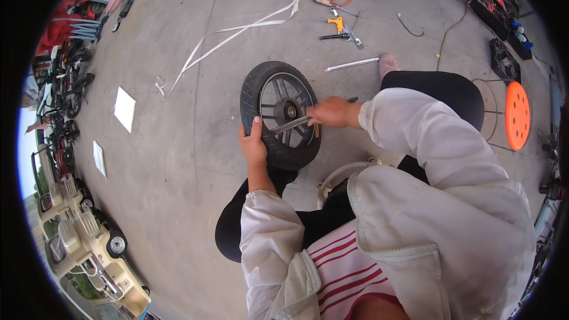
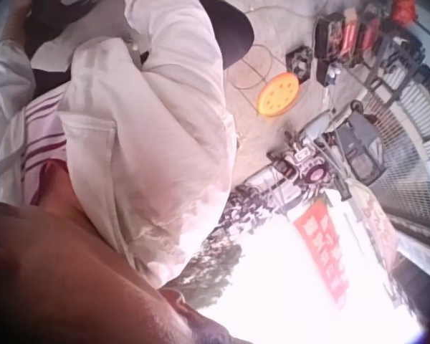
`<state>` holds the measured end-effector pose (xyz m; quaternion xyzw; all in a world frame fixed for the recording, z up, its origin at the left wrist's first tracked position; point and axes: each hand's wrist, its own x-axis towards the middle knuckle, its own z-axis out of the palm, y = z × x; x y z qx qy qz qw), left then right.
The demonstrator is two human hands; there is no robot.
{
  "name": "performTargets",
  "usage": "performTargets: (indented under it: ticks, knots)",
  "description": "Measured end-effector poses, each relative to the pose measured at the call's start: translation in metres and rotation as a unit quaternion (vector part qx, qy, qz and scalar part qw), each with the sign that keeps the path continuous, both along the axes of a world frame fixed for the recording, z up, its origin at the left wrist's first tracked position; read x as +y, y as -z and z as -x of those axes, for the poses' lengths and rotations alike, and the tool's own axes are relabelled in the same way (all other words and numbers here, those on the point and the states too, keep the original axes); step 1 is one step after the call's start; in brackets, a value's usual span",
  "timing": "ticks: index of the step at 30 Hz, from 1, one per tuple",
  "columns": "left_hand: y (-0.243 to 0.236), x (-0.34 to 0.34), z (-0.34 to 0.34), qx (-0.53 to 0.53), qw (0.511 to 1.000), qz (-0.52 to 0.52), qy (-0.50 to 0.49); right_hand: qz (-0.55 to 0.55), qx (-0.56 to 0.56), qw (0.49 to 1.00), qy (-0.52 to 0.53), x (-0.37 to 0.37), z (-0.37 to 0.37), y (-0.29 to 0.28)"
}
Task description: The person uses a metal tire lever to pry the tire bead away from the rim of a small wheel. They repeatedly insert the lever between the tire and rim, rotating the wheel to work around the circumference.
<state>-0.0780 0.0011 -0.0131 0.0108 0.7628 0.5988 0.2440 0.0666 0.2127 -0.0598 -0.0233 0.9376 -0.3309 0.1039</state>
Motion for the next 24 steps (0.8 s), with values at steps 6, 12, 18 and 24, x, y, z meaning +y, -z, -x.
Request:
performTargets:
  ticks: [6,12,18,24]
  knots:
    - [-0.013,0.015,0.003,0.006,0.999,-0.008,0.043,0.173,-0.081,0.938,0.29,-0.107,-0.062,-0.025]
    - [-0.033,0.035,-0.015,0.078,0.986,0.062,0.132,0.056,-0.08,0.987,0.126,-0.009,-0.059,-0.046]
    - [-0.04,0.04,-0.039,0.148,0.969,0.065,0.189,-0.12,-0.03,0.991,-0.051,0.059,-0.021,-0.087]
    - [-0.035,0.039,-0.046,0.165,0.96,0.077,0.212,-0.205,-0.066,0.974,-0.073,0.041,-0.019,-0.153]
